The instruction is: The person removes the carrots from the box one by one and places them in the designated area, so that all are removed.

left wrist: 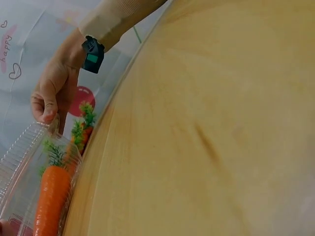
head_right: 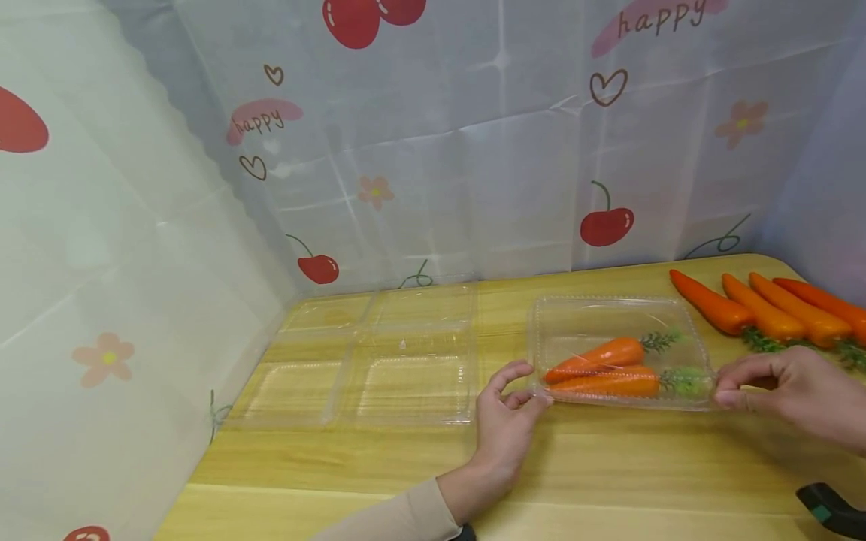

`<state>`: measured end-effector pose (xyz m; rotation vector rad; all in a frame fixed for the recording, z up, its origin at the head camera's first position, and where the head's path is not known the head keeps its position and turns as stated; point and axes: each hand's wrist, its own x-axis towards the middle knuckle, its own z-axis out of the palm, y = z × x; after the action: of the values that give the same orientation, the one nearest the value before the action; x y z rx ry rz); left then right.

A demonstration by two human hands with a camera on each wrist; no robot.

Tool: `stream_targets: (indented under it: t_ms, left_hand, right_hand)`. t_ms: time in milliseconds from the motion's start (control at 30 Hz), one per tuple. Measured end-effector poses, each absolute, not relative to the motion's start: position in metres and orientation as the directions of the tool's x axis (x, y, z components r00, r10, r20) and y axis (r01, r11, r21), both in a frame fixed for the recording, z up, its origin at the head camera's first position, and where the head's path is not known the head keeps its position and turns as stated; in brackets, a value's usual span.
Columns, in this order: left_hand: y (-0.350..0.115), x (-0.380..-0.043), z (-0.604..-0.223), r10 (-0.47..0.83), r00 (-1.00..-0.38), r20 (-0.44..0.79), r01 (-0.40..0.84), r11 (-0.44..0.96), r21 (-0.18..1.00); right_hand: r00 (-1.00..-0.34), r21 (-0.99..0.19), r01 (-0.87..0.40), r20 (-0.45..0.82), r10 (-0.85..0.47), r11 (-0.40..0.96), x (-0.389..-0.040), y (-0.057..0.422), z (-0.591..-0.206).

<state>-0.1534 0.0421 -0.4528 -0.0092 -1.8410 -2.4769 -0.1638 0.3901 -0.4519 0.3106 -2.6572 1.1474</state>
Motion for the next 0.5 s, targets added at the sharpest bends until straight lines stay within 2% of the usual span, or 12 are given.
stream_targets:
  t_ms: [267, 400, 500]
  left_hand:
    - [0.041, -0.155, -0.452, -0.051, -0.998, 0.03, 0.042, -0.268, 0.963]
    - [0.041, -0.154, -0.452, -0.053, -0.998, 0.018, 0.031, -0.266, 0.963]
    - [0.042, -0.153, -0.452, -0.053, -0.999, 0.012, 0.025, -0.257, 0.966]
  right_hand:
    - [-0.968, -0.672, -0.241, 0.218, -0.124, 0.701, -0.17, 0.394, -0.445]
    - [-0.946, -0.656, -0.306, 0.291, -0.142, 0.69, -0.171, 0.399, -0.446]
    - [-0.914, -0.694, -0.388, 0.374, -0.156, 0.607, -0.173, 0.407, -0.449]
